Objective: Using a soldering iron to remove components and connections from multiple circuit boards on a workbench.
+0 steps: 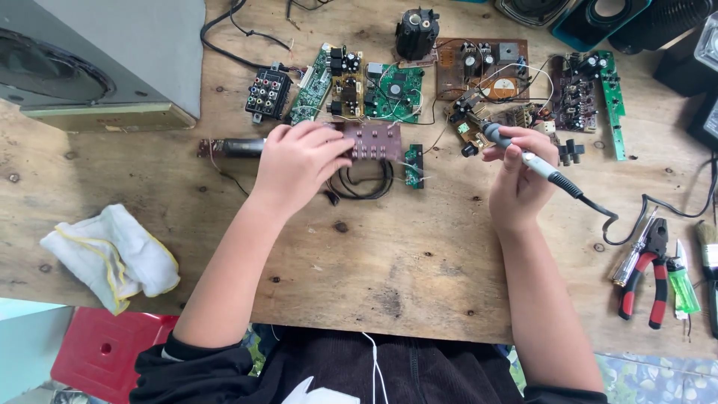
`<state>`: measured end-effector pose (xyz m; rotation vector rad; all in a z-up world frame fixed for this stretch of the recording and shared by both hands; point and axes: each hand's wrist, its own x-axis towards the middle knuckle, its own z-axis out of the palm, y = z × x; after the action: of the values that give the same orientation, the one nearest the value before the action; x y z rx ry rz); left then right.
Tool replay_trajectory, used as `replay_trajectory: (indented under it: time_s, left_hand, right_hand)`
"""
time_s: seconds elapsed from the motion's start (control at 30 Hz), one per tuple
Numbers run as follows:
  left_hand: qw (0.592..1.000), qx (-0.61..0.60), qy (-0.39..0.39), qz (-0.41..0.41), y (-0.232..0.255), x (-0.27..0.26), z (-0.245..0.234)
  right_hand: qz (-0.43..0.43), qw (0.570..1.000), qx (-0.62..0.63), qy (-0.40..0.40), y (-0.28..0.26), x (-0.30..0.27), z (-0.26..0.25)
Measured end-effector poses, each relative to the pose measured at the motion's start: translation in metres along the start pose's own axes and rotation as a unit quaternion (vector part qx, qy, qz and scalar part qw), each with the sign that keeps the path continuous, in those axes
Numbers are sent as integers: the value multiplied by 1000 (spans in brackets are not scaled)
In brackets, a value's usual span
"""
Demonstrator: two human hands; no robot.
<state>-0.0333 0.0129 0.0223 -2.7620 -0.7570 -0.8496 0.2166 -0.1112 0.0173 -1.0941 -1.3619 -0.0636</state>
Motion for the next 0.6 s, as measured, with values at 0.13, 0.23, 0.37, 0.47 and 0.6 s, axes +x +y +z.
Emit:
replay_trajectory:
  time_s: [0.13,0.23,0.37,0.47,0.6]
  left_hand:
    - [999,39,35,3,7,-11,9]
    - [999,-1,40,-8,14,-12,10]
    - [998,-54,-7,8,43,-14,3]
    - [997,-69,-38,27,56,-21,8]
    - [962,-273,16,29,23,-12,-9]
  right_hand:
    - [11,1000,-2,4,-1,-5,0]
    - [20,1000,8,7,0,-8,0]
    - [26,1000,1,-1,-2,-5,0]
    - [30,999,3,-13,-2,-7,-1]
    - [35,999,12,-15,-6,-4,1]
